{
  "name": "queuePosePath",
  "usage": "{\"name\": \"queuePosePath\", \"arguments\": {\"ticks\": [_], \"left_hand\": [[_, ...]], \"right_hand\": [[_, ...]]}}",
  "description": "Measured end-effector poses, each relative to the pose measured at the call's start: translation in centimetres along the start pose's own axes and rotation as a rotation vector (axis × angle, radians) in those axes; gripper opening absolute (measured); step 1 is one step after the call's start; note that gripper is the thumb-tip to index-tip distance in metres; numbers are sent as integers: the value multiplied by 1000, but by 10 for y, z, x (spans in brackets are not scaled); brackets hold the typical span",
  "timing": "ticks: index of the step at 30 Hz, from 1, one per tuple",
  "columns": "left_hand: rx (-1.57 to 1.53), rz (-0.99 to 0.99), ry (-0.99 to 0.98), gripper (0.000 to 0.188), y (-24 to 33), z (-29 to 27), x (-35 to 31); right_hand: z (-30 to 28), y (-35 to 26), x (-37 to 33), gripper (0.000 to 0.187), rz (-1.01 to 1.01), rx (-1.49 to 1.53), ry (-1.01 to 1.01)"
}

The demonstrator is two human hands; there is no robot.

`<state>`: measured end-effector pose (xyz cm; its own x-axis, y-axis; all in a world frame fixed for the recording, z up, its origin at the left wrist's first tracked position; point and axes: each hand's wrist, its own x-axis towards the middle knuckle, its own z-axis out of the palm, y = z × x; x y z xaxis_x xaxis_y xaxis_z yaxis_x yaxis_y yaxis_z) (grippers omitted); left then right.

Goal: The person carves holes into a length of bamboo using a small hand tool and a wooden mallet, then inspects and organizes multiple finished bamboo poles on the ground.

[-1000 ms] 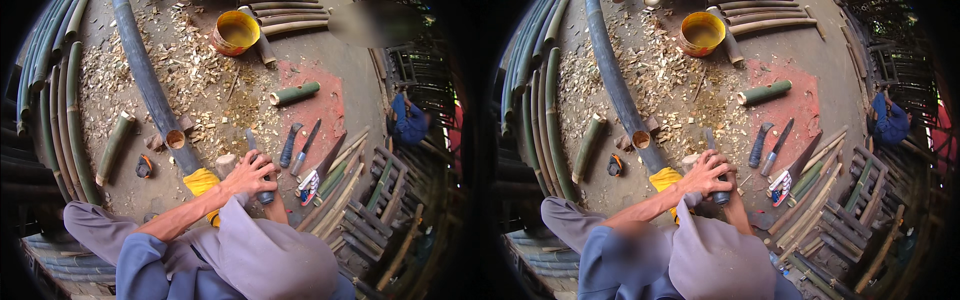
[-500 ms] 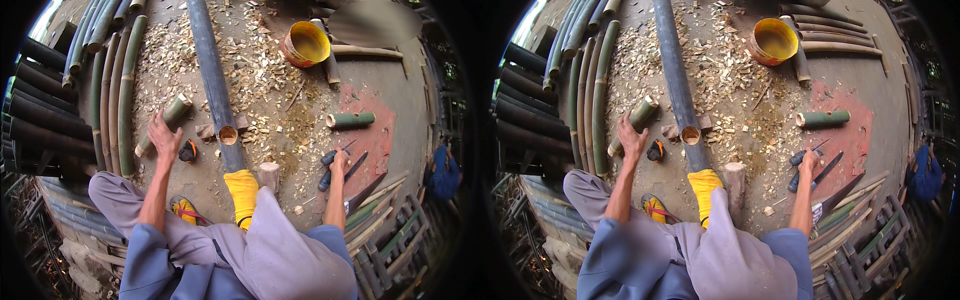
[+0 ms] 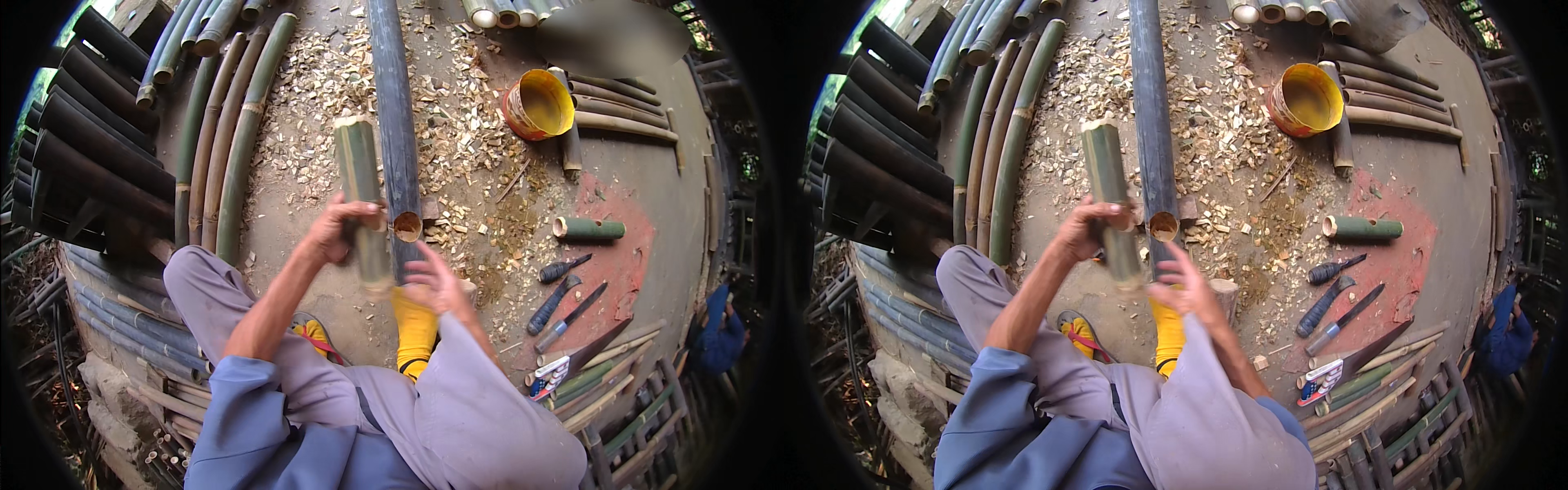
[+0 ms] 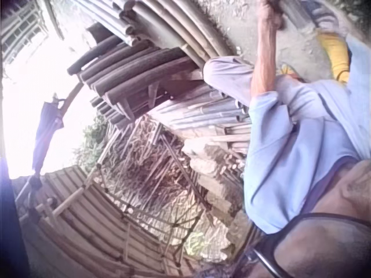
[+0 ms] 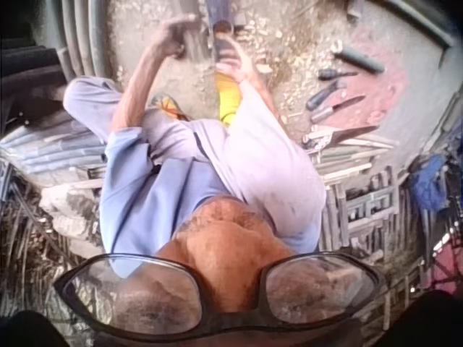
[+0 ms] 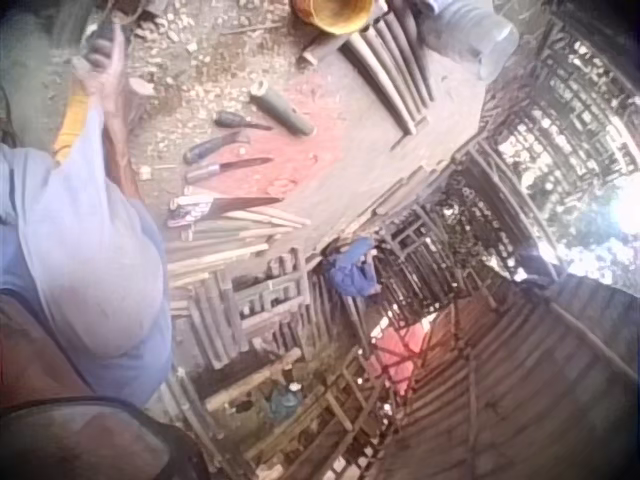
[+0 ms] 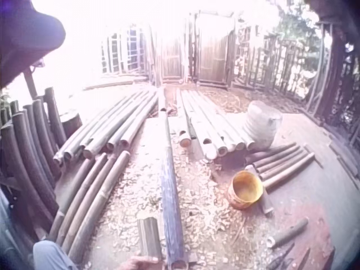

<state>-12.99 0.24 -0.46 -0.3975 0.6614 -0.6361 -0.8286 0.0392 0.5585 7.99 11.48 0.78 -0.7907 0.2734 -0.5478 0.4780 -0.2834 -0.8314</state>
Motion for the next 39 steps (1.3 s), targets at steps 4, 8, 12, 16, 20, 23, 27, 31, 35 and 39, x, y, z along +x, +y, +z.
{"name": "queuePosePath", "arguments": {"ticks": [4,8,12,16,20,23,27,31,35,39], "left_hand": [[-183,22,-103,52,-6,29,-2],[-344,145,-166,50,7,27,17],[209,580,152,49,5,71,2],[576,1144,94,60,-11,138,-33],[770,1211,-101,57,-31,138,-46],[824,1233,-74,54,-47,130,-45],[814,1274,-4,49,-59,121,-50],[767,1262,-8,47,-50,119,-36],[708,1184,109,46,-34,99,-21],[662,1203,49,46,-36,111,-21]], "right_hand": [[39,10,18,85,-270,-272,84],[5,-7,-1,78,363,764,-488],[13,-9,8,71,-95,-500,226],[0,7,22,56,-324,-484,427],[-6,8,31,50,-337,-462,394],[-8,7,34,45,-354,-469,379],[-13,5,39,39,-358,-464,363],[-37,0,46,33,-429,-473,344],[-34,-157,4,32,-395,-573,563],[-23,-242,-53,44,-1069,-332,422]]}}
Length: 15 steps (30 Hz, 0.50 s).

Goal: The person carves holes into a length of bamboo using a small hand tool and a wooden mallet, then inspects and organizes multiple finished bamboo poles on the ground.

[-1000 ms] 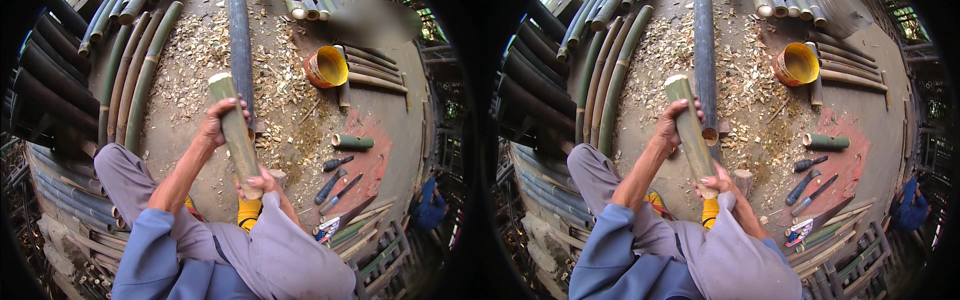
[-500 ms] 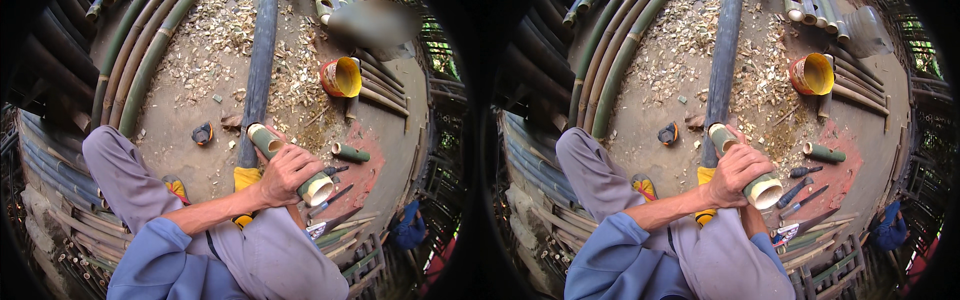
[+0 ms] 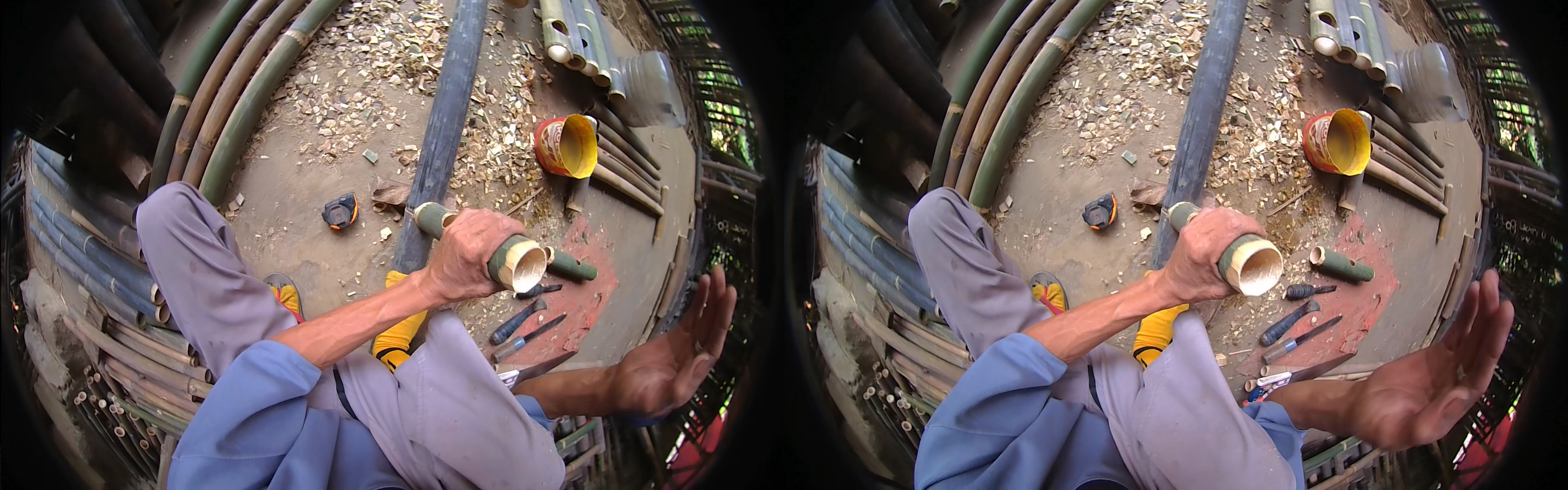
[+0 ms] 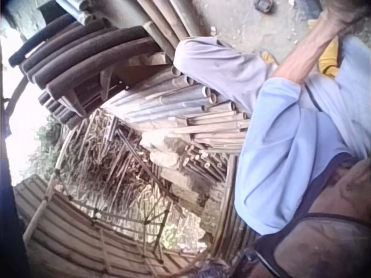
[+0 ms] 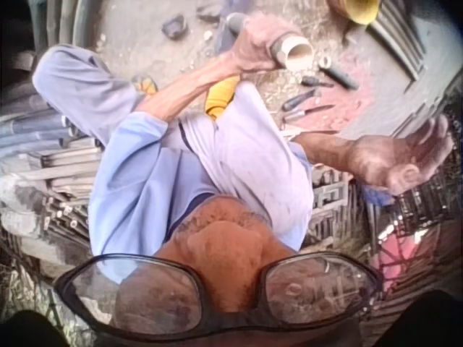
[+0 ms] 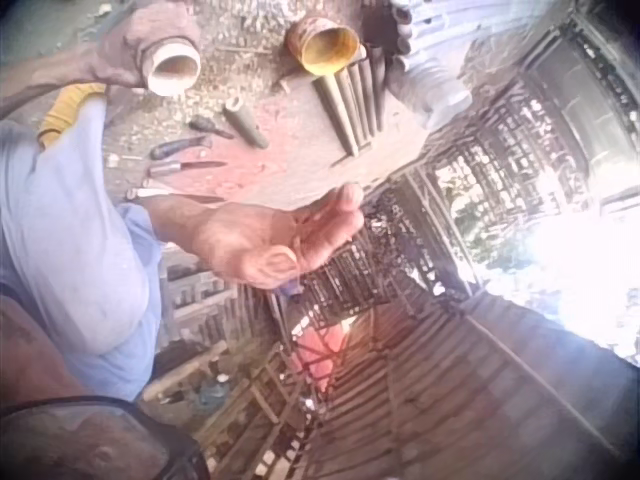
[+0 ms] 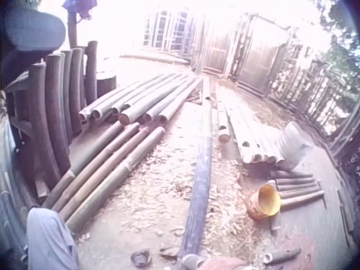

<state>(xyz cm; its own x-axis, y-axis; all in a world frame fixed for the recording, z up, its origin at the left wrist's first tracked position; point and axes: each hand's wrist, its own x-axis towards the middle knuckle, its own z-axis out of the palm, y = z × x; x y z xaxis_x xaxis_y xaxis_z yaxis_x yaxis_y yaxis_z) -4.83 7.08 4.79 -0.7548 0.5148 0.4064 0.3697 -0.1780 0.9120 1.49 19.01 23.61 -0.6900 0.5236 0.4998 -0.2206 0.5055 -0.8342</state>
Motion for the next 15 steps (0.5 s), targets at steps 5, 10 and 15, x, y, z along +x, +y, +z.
{"name": "queuePosePath", "arguments": {"ticks": [5,10,15], "left_hand": [[35,-6,105,47,-7,11,-16],[55,48,125,42,-5,4,-8],[18,19,-71,41,-15,-1,-7]], "right_hand": [[68,76,-37,37,257,-330,-574],[61,68,-33,36,242,-297,-571],[60,85,-80,27,319,-79,-266]]}}
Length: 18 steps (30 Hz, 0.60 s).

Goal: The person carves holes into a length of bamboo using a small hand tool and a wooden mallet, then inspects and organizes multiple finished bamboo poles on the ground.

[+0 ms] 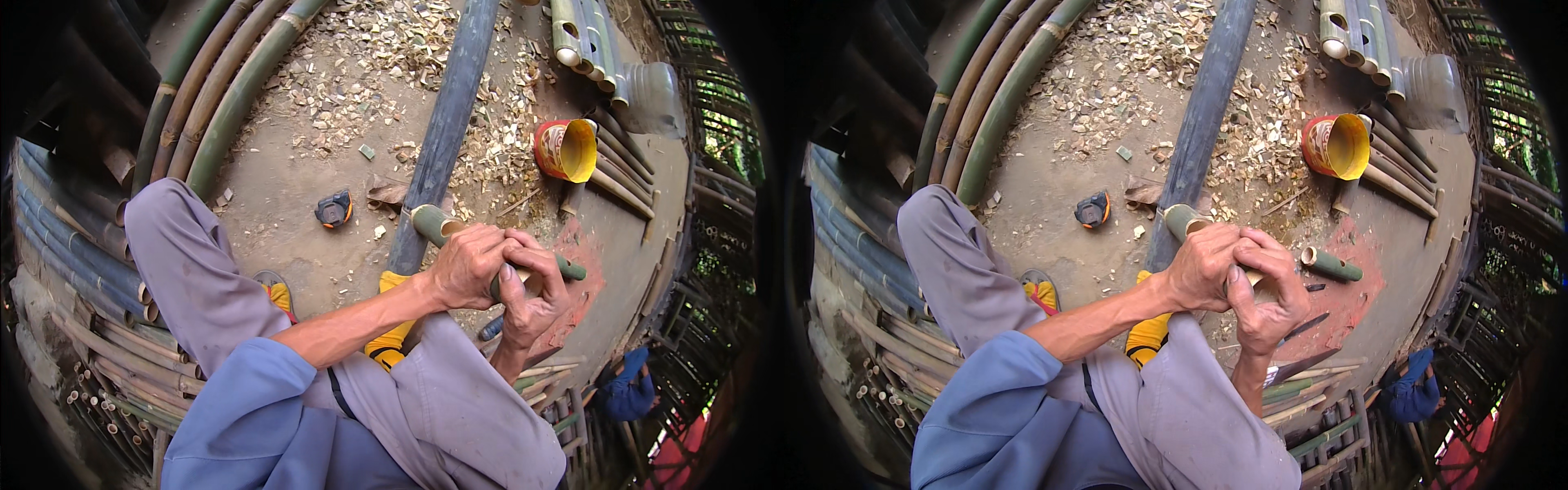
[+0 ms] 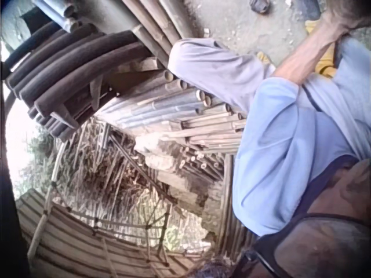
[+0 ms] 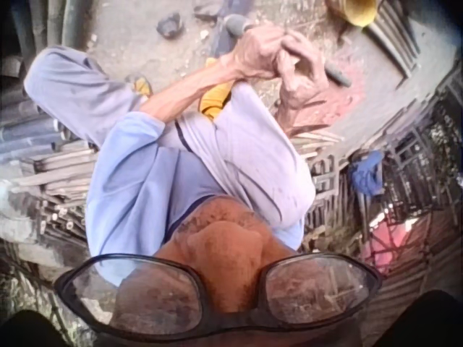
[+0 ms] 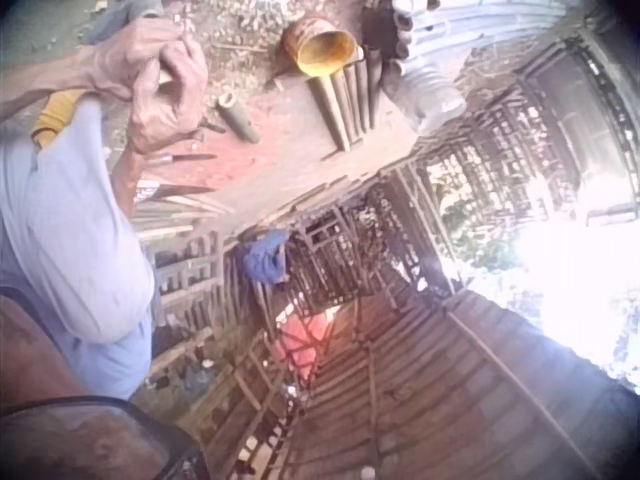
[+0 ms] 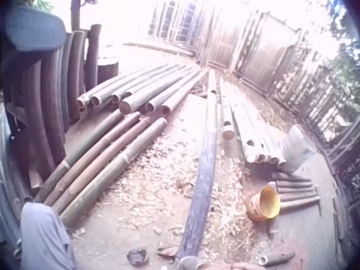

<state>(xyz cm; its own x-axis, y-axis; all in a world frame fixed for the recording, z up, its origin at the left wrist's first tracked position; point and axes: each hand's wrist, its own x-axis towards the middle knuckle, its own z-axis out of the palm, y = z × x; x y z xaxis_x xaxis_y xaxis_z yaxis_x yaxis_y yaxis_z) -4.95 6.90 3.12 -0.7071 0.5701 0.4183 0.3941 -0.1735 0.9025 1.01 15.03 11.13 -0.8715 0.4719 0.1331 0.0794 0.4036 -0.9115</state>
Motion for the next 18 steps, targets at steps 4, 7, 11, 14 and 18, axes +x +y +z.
{"name": "queuePosePath", "arguments": {"ticks": [4,7,11,14,18], "left_hand": [[-70,-28,-75,42,-2,-4,9],[-104,-68,-159,42,-13,-1,19],[-189,-29,-205,42,-7,-14,21],[-221,-142,-286,43,-19,-15,30],[-189,-57,-231,40,-10,-22,17]], "right_hand": [[10,-3,-1,21,63,-24,156],[14,-2,20,18,136,-8,232],[22,-5,1,14,8,-53,273],[25,-6,22,13,153,-133,294],[33,-13,0,9,63,-121,293]]}}
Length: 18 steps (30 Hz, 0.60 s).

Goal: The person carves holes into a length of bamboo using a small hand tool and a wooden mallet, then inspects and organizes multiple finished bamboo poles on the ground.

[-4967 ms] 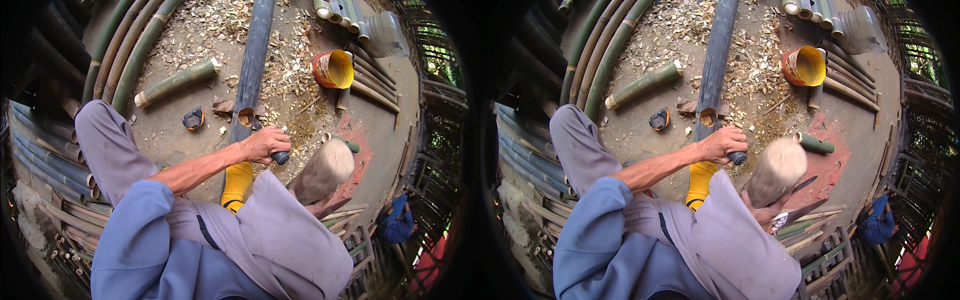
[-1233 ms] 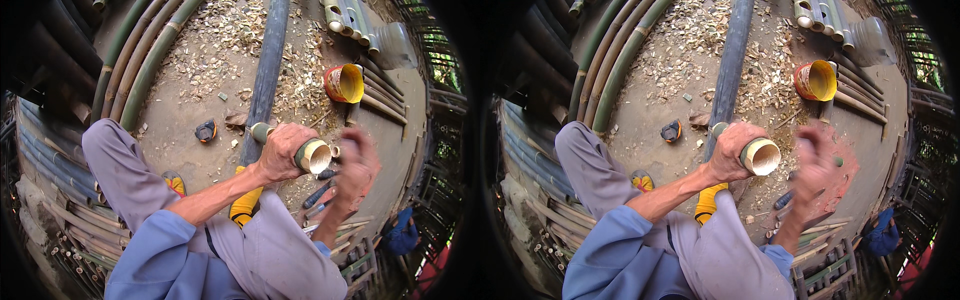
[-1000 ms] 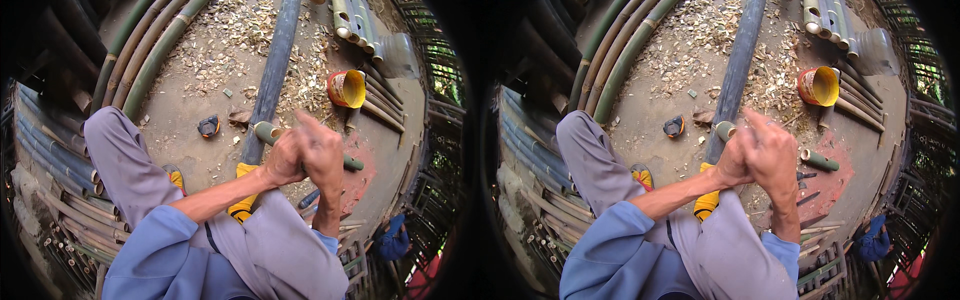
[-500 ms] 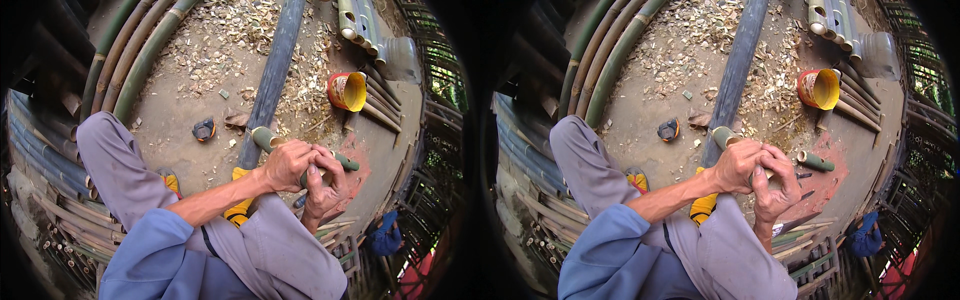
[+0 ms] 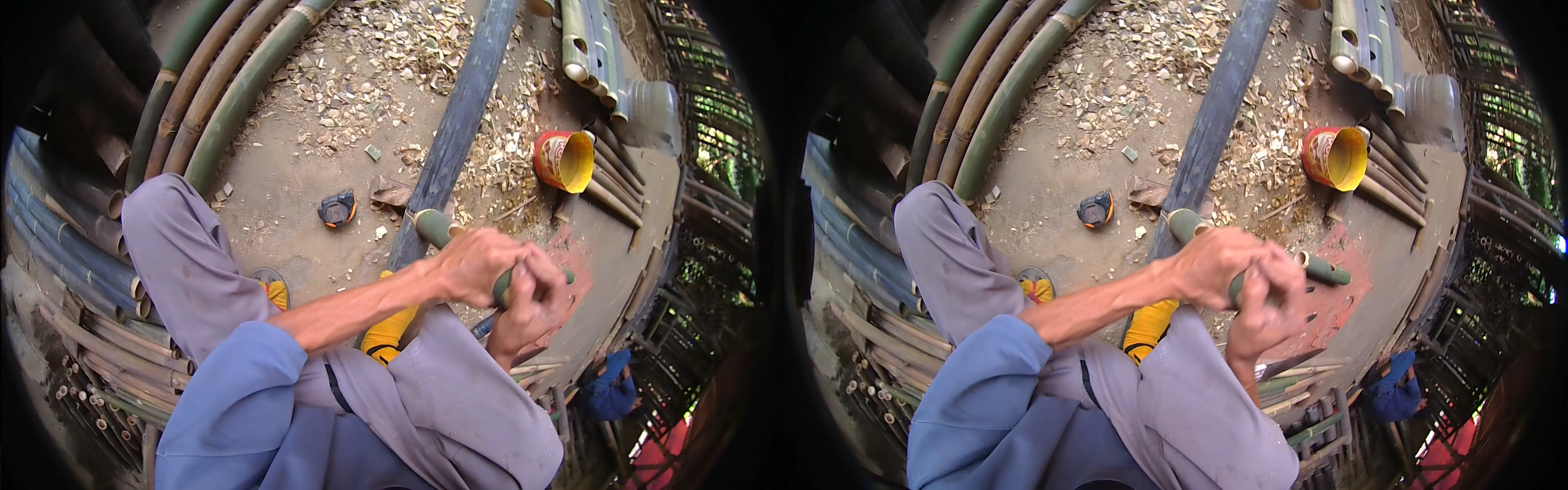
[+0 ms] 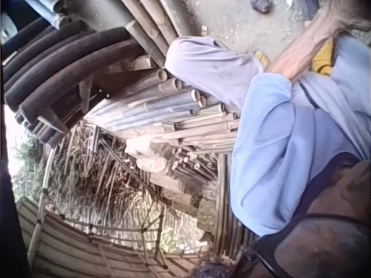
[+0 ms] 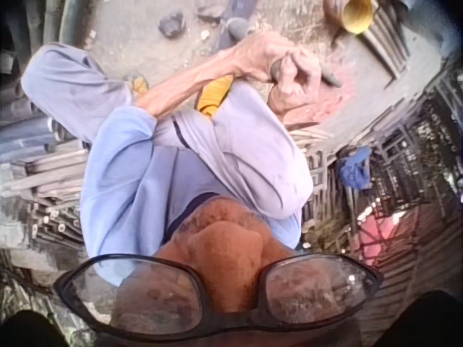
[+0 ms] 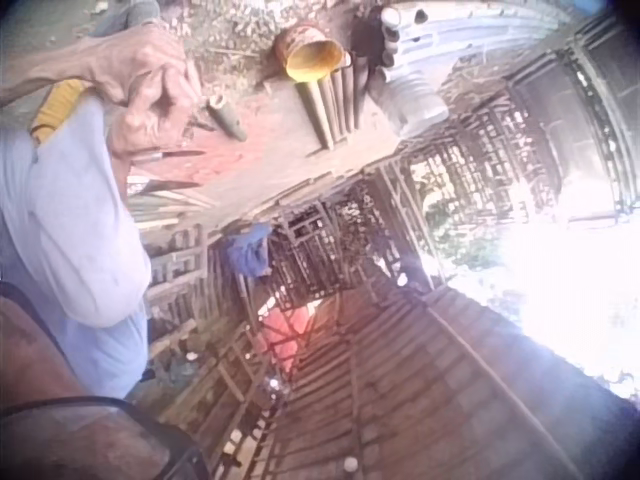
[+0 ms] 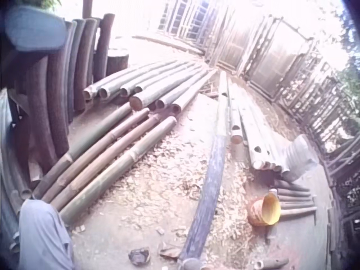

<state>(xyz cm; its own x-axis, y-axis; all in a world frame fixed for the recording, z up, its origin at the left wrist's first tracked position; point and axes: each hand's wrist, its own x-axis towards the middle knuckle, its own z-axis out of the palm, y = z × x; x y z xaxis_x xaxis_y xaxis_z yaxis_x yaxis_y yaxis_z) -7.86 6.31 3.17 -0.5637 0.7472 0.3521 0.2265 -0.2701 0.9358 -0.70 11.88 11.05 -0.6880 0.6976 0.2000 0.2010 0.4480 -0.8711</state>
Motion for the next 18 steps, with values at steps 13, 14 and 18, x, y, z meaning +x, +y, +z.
{"name": "queuePosePath", "arguments": {"ticks": [13,14,18], "left_hand": [[-22,14,62,50,6,-4,-10],[-26,19,66,50,5,-3,-10],[98,20,128,45,-6,2,-13]], "right_hand": [[-25,-21,34,28,64,-715,-105],[-34,-13,35,32,14,-820,-100],[-1,-31,38,35,-19,-627,-585]]}}
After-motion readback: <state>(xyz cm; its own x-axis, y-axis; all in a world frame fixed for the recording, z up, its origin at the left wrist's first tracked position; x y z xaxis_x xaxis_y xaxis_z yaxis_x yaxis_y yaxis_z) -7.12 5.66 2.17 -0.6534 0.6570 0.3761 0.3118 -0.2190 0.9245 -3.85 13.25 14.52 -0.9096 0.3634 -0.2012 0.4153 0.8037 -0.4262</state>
